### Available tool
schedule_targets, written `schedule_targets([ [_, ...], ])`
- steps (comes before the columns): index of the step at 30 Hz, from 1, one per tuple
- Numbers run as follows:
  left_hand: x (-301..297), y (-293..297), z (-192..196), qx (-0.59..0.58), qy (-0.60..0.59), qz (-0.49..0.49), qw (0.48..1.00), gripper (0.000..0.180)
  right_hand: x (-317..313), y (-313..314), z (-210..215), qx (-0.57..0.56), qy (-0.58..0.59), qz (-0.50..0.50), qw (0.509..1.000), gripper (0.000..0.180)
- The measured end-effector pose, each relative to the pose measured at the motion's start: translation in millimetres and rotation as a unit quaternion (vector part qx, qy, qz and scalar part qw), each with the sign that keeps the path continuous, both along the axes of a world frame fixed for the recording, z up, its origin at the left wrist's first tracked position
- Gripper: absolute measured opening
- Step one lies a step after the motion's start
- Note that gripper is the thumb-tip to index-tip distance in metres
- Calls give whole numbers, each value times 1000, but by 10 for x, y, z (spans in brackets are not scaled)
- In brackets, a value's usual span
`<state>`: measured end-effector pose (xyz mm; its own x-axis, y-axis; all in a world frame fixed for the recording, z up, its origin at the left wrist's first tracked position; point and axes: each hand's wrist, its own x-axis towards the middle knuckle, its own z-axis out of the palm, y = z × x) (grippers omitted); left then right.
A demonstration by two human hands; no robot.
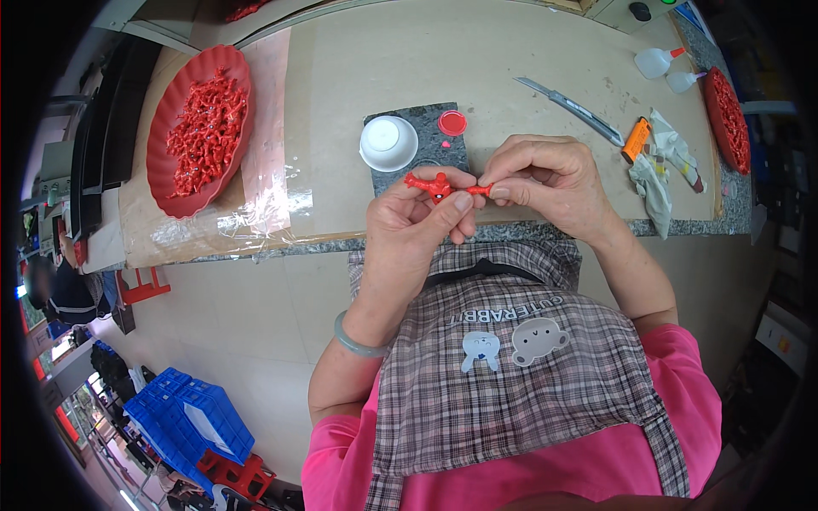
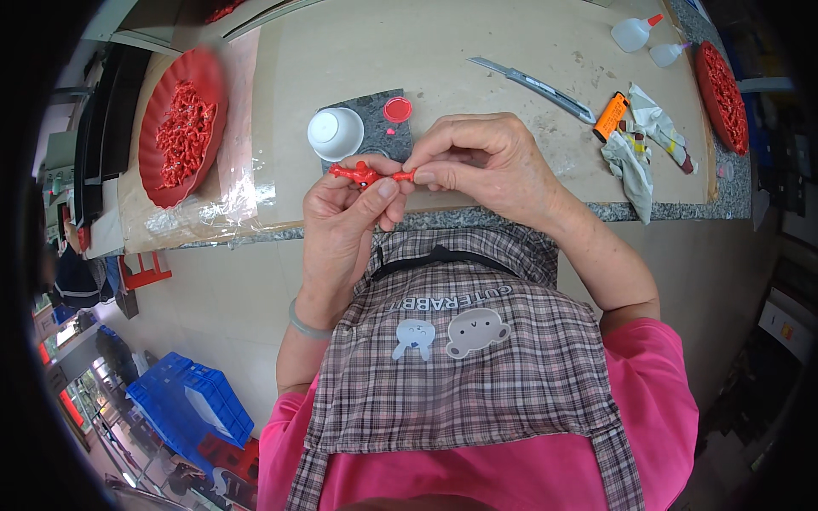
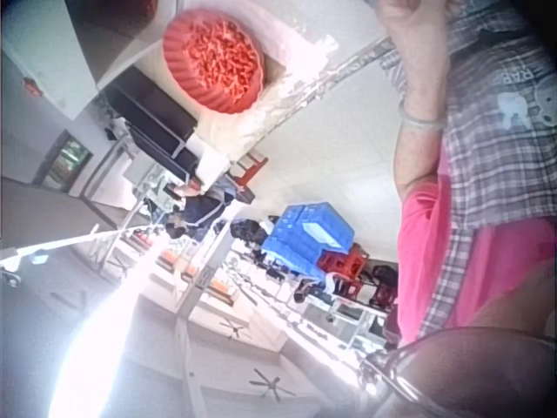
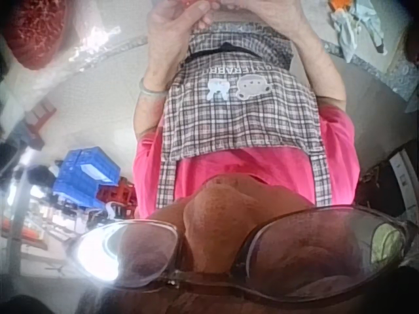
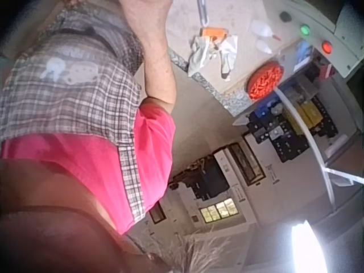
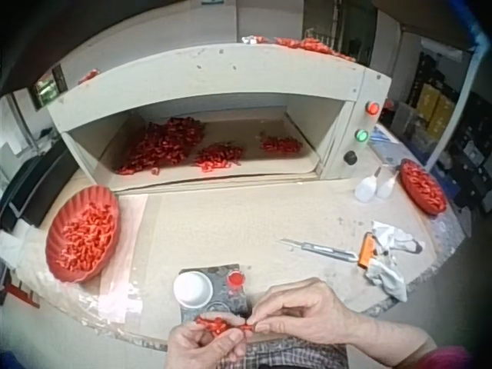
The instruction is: The person assembles small red plastic parts by applying adhesive from a glue bottle and precisely positioning the parts by hand, using metal tweezers for fine adjustments.
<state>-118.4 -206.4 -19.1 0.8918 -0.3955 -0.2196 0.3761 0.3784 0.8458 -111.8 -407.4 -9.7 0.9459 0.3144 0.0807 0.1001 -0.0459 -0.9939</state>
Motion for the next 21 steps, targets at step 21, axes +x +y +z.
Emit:
schedule_targets([
  [21, 39, 66, 26, -28, 34, -12, 999, 31, 306, -140, 5, -236, -290, -12, 927, 14],
])
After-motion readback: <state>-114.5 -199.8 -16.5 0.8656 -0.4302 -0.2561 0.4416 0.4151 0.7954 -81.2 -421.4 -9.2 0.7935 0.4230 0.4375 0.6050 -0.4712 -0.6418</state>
